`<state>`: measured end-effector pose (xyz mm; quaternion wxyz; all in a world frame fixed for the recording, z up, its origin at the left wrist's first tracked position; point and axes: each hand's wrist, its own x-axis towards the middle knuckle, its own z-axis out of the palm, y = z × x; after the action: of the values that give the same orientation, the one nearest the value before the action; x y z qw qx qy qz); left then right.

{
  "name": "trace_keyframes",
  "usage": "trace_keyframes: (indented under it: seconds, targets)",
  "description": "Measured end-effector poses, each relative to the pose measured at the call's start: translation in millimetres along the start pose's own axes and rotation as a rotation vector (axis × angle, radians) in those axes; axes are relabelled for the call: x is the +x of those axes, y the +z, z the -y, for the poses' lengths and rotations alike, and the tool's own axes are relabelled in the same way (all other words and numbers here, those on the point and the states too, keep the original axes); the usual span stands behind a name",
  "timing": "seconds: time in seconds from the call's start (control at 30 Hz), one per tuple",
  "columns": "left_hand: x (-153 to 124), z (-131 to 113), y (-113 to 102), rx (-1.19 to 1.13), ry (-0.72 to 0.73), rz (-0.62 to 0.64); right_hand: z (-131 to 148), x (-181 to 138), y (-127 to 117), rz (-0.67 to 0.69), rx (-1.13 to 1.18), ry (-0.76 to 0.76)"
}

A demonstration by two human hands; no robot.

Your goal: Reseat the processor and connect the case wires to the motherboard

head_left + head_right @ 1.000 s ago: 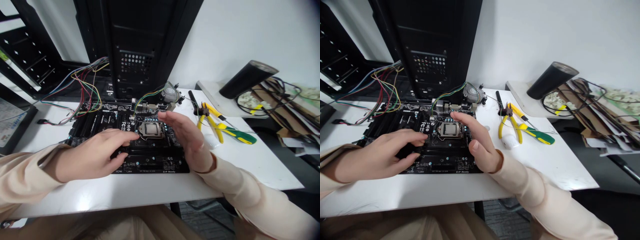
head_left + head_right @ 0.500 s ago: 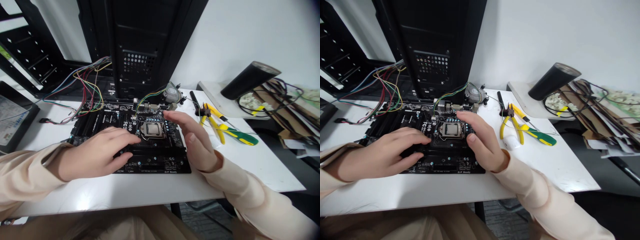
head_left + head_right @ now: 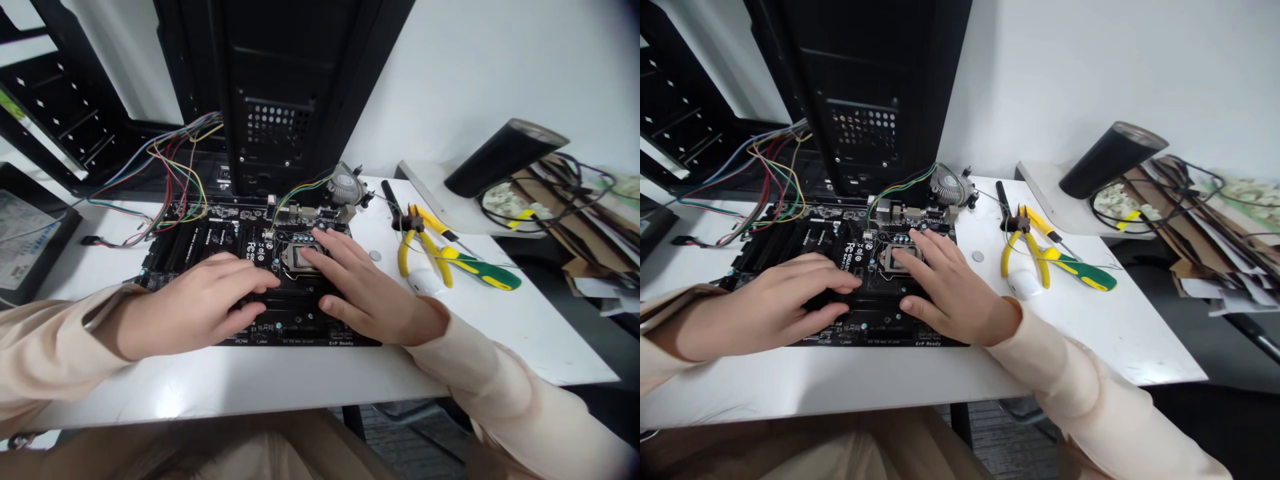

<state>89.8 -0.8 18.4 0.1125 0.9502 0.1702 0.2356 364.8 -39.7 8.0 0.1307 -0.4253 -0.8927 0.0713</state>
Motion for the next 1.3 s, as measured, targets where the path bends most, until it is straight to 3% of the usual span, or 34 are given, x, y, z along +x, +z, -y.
trace_keyframes:
  seconds: [0.17,0.83,1.3]
  targets:
    - [-0.5,1.1,0.2,-0.009,-0.007,-0.002,-3.7,-3.3,0.2,0.045,0.01,0.01]
    - [2.6,-3.1,-4.9,-0.069,-0.101,0.03,-9.2,-6.3,3.2,-0.031,0.107,-0.012]
    - [1.9,-1.9,-3.5,0.065,-0.144,0.058,-5.4,-7.9,-0.1,-0.25,0.257,0.005]
